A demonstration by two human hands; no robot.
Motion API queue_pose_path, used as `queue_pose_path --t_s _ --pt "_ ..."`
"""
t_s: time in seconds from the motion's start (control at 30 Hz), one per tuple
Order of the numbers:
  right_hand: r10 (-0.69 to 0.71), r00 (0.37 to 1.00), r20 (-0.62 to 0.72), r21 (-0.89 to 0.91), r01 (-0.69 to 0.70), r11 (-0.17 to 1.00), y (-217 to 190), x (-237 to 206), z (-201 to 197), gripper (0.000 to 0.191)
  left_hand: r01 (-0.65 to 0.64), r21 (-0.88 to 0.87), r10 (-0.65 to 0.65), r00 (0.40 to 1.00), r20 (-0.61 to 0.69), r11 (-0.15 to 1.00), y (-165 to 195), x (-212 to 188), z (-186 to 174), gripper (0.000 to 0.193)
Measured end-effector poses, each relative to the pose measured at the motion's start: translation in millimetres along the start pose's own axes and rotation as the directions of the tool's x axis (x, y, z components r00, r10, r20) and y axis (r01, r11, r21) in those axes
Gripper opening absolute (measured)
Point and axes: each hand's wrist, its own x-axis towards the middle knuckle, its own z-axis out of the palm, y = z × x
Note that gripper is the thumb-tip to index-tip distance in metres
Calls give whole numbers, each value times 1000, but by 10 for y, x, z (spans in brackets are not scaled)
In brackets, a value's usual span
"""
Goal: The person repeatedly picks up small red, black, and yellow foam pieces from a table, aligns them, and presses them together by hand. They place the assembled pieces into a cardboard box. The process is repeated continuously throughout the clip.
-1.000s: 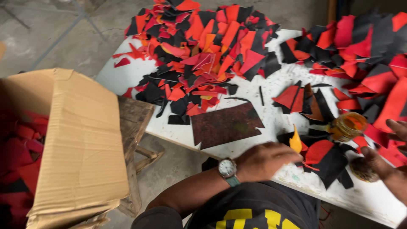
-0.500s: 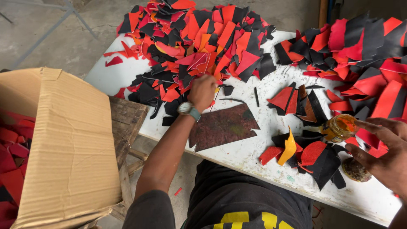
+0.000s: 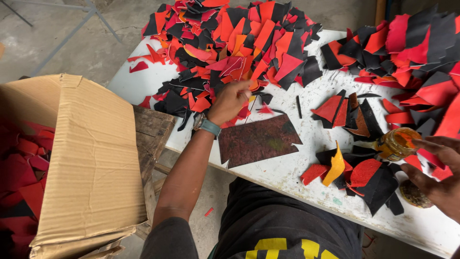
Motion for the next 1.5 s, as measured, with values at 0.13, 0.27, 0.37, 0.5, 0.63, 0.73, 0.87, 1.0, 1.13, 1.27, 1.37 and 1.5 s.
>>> queue_pose_path --t_s 0.13,0.27,0.37,0.5,0.63,0.73,0.87,1.0,1.13,1.27,1.37,1.5 --pt "786 408 464 -37 -878 477 737 37 748 79 254 187 -268 962 53 949 128 -36 -279 21" --pt "803 397 443 -111 -865 489 751 30 822 81 160 490 -299 928 220 857 250 -344 -35 27" --pt "301 940 162 6 -306 952 219 -36 414 62 56 533 -141 983 120 844 134 -399 181 31" --pt "-56 998 -24 18 57 998 -418 -56 -342 49 33 664 -240 945 223 747 -96 -180 261 15" --pt "-28 999 -31 43 29 999 -686 36 -464 49 43 658 -158 981 116 752 42 44 84 14" --pt "19 999 -36 39 -18 999 -702 -34 -438 51 46 553 -67 998 18 832 452 -23 33 15" --pt "-19 998 -65 26 20 999 -693 -123 -439 48 -123 387 58 983 174 914 998 -458 283 26" --pt "-47 996 -70 -11 46 999 -732 -9 -563 52 25 205 -42 996 82 978 967 -463 104 38" --pt "-10 999 44 -133 16 991 -877 283 -740 66 -134 272 47 951 305 953 881 -433 181 27" --pt "-85 960 269 -115 119 986 -989 692 -947 72 -235 311 -23 763 646 921 914 -426 476 42" --pt "127 865 485 -284 18 959 -1088 872 -945 76 -268 313 -15 738 675 911 874 -420 492 38" --pt "251 769 588 -424 28 905 -1151 1029 -899 72 -271 351 21 816 577 896 763 -439 415 36"
